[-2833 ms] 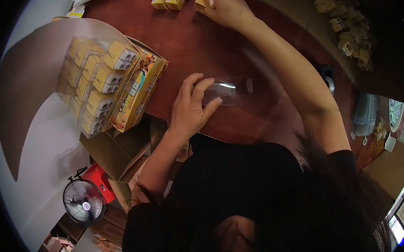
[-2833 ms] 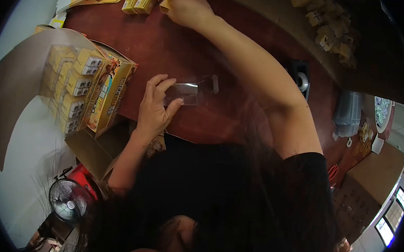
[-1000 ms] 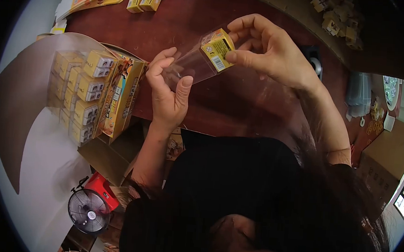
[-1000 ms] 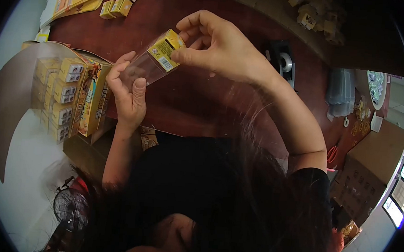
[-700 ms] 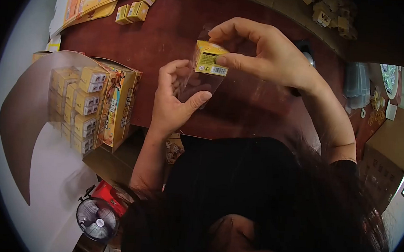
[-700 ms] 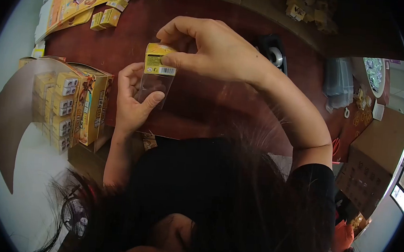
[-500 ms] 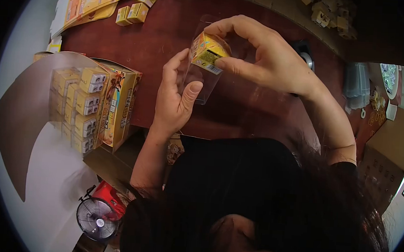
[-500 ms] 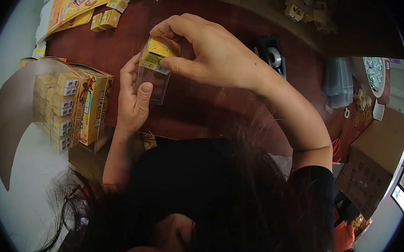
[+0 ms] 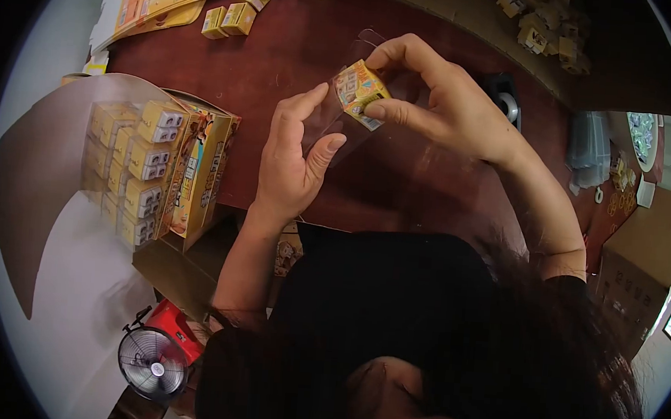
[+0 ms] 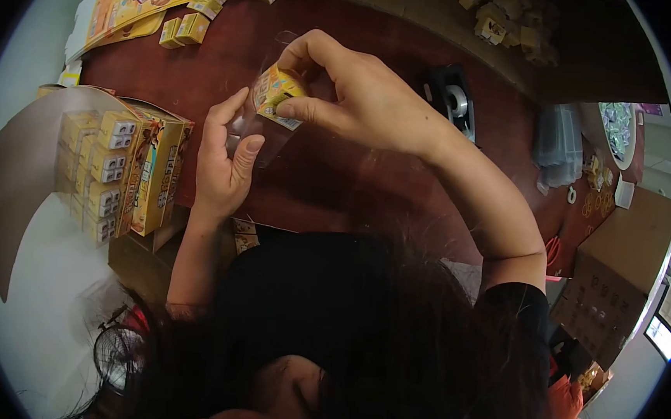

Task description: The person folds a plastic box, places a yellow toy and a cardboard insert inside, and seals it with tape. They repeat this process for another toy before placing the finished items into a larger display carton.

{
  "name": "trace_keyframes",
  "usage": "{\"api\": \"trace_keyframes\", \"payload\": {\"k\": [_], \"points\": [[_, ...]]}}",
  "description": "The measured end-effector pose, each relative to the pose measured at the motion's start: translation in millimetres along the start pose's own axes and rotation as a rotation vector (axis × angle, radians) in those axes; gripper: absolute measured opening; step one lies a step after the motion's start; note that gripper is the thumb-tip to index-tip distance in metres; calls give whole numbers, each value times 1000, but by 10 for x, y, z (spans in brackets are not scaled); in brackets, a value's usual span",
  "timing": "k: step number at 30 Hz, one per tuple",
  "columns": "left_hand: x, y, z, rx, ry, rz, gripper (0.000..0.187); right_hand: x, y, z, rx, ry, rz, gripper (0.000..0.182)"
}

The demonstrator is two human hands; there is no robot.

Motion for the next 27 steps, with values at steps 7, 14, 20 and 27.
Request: {"api": "trace_keyframes", "payload": {"k": [7,14,20,27], "points": [[36,-66,58,-159,-134,1,50,18,-13,-148,-10,184,-94,41],[-6,-33,-65,103,185,73,58,-65,16,-149,232,259,108,35],[-223,-94,-45,84,150,-67,57,-26,90,10,242,361,-94,45],[-88,30,-525,828,546,101,48,1761,9,1194,-174,1086,769,59]]}}
Point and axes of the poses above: each hand's wrist, its own y-axis away from the middle knuckle, its own x-axis out of the back of the hand, z = x × y, the point moved 4 cm from there along -y, towards the middle knuckle, and after that the axes turned 15 degrees about z, right-handed, at the moved point
